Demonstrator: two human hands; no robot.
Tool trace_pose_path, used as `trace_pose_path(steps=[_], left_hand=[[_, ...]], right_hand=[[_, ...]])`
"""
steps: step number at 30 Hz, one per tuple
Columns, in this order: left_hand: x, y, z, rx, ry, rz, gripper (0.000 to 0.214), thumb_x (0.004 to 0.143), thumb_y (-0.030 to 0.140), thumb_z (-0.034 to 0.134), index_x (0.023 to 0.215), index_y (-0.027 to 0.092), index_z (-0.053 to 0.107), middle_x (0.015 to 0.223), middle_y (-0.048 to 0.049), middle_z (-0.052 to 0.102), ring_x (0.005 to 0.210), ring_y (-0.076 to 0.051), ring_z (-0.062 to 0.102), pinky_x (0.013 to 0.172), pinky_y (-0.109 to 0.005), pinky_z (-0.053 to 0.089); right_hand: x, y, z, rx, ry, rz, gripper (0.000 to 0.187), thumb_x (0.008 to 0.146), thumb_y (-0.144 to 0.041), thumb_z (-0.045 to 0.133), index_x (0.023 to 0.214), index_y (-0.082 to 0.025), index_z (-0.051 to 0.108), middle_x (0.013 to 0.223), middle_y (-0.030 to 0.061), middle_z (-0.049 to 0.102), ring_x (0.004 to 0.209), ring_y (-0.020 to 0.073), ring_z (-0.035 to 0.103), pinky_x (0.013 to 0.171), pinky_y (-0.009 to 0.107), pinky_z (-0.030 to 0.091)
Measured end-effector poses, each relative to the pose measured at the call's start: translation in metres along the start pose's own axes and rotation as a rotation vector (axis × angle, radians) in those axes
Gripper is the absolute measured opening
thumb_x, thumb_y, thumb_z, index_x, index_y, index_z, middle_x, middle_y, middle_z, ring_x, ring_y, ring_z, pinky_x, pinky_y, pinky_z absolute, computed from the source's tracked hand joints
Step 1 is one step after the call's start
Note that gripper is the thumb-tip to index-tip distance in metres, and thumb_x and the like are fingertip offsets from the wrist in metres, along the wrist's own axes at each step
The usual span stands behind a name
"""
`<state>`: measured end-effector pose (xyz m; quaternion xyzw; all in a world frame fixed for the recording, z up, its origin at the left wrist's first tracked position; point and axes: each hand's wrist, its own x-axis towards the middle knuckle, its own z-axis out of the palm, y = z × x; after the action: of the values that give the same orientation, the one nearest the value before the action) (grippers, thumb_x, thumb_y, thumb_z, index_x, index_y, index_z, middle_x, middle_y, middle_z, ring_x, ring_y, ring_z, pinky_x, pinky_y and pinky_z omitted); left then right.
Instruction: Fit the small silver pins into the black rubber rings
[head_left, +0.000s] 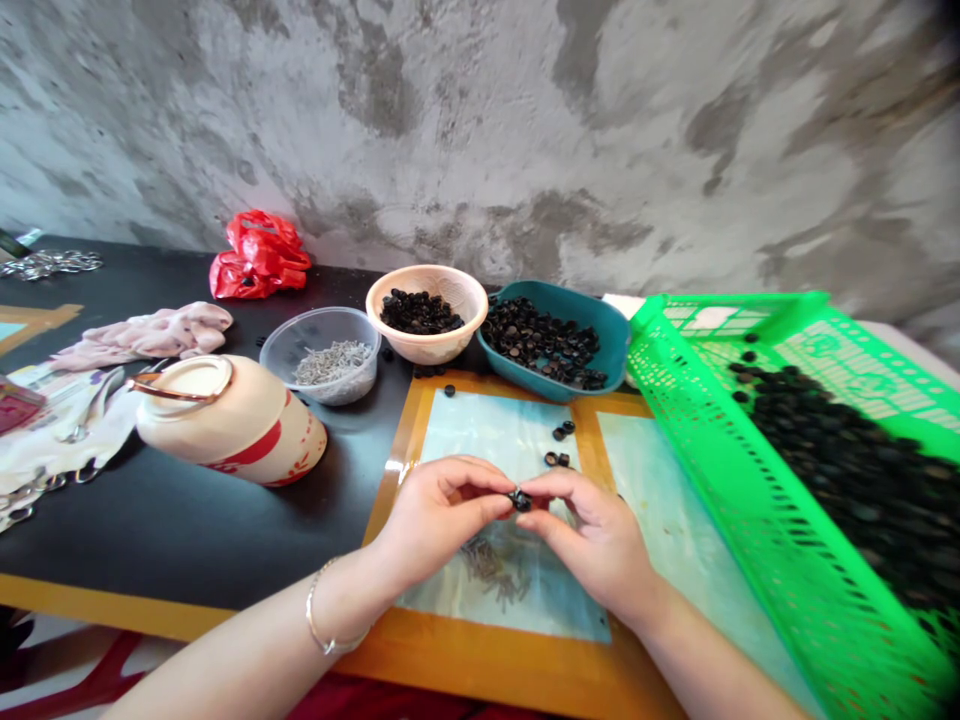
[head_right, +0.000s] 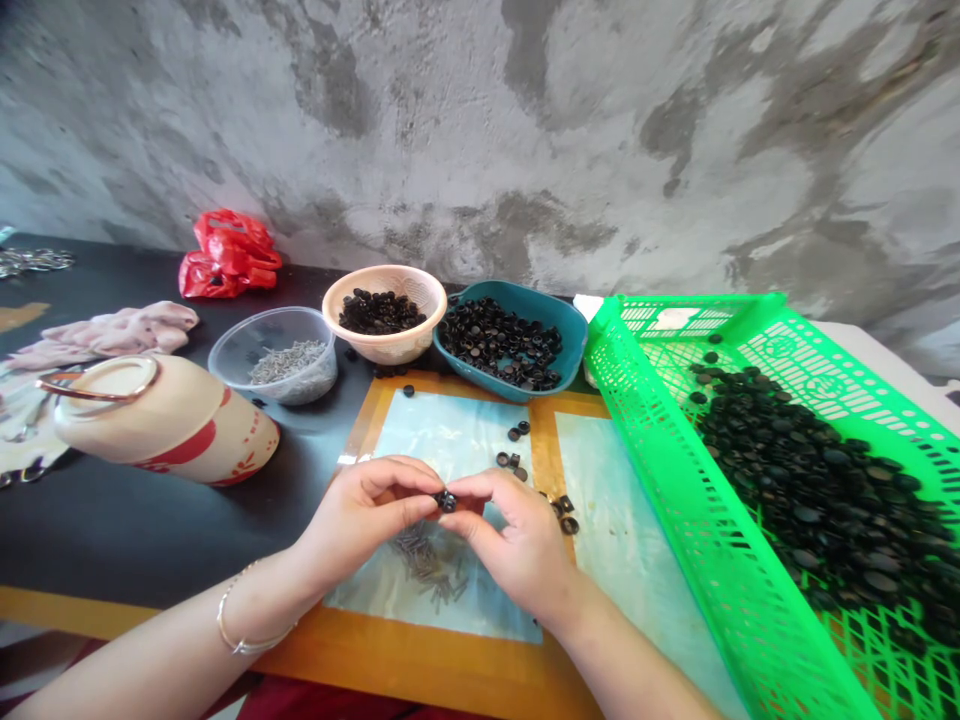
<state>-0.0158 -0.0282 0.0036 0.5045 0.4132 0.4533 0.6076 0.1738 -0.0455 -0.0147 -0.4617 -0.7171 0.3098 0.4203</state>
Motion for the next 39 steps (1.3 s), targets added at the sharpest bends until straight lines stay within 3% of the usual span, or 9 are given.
trace_pose_path(steps=[10, 18, 25, 34, 39], left_hand=[[-0.001, -0.0008, 0.0024, -0.147, 0.035, -0.19, 0.021, 0.059, 0.021, 0.084, 0.075, 0.014, 0.072, 0.071, -0.004, 0.074, 0.066, -0.016, 0.068, 0.066, -0.027, 0.057], [0.0018, -0.001, 0.0011, -0.152, 0.033, -0.235, 0.023, 0.056, 0.027, 0.086, 0.068, 0.014, 0.072, 0.062, -0.0032, 0.071, 0.056, -0.014, 0.064, 0.06, -0.026, 0.054], [0.0028, -0.0056, -0.0016, -0.178, -0.043, -0.295, 0.024, 0.063, 0.033, 0.083, 0.069, 0.012, 0.073, 0.059, -0.0048, 0.07, 0.053, -0.013, 0.062, 0.058, -0.025, 0.052], [0.0025, -0.008, -0.0031, -0.207, -0.103, -0.363, 0.027, 0.064, 0.036, 0.083, 0.07, 0.013, 0.072, 0.057, -0.0036, 0.069, 0.05, -0.011, 0.061, 0.055, -0.022, 0.049], [0.002, -0.0078, -0.0028, -0.204, -0.116, -0.318, 0.023, 0.065, 0.033, 0.083, 0.072, 0.013, 0.075, 0.06, -0.0031, 0.068, 0.053, -0.01, 0.058, 0.058, -0.022, 0.047]], right_hand=[[-0.0005, -0.0016, 0.0007, -0.001, -0.004, -0.017, 0.015, 0.081, -0.028, 0.074, 0.095, -0.026, 0.069, 0.078, -0.0009, 0.071, 0.07, 0.0145, 0.067, 0.067, 0.025, 0.052], [-0.003, -0.0005, 0.0048, 0.135, -0.06, 0.155, 0.016, 0.08, -0.028, 0.074, 0.095, -0.024, 0.07, 0.082, 0.002, 0.074, 0.074, 0.0174, 0.07, 0.071, 0.029, 0.056], [-0.0008, -0.0046, 0.0052, 0.338, -0.112, 0.267, 0.017, 0.078, -0.026, 0.074, 0.093, -0.021, 0.069, 0.083, 0.0031, 0.076, 0.074, 0.0174, 0.072, 0.07, 0.028, 0.059], [-0.0028, 0.0014, 0.0012, 0.043, -0.098, 0.126, 0.009, 0.079, -0.028, 0.074, 0.087, -0.025, 0.071, 0.079, 0.0008, 0.073, 0.072, 0.0166, 0.068, 0.07, 0.028, 0.054], [-0.0029, 0.0023, 0.0007, 0.033, -0.083, 0.029, 0.008, 0.081, -0.027, 0.072, 0.089, -0.025, 0.069, 0.082, 0.0017, 0.073, 0.075, 0.0175, 0.069, 0.072, 0.029, 0.054]])
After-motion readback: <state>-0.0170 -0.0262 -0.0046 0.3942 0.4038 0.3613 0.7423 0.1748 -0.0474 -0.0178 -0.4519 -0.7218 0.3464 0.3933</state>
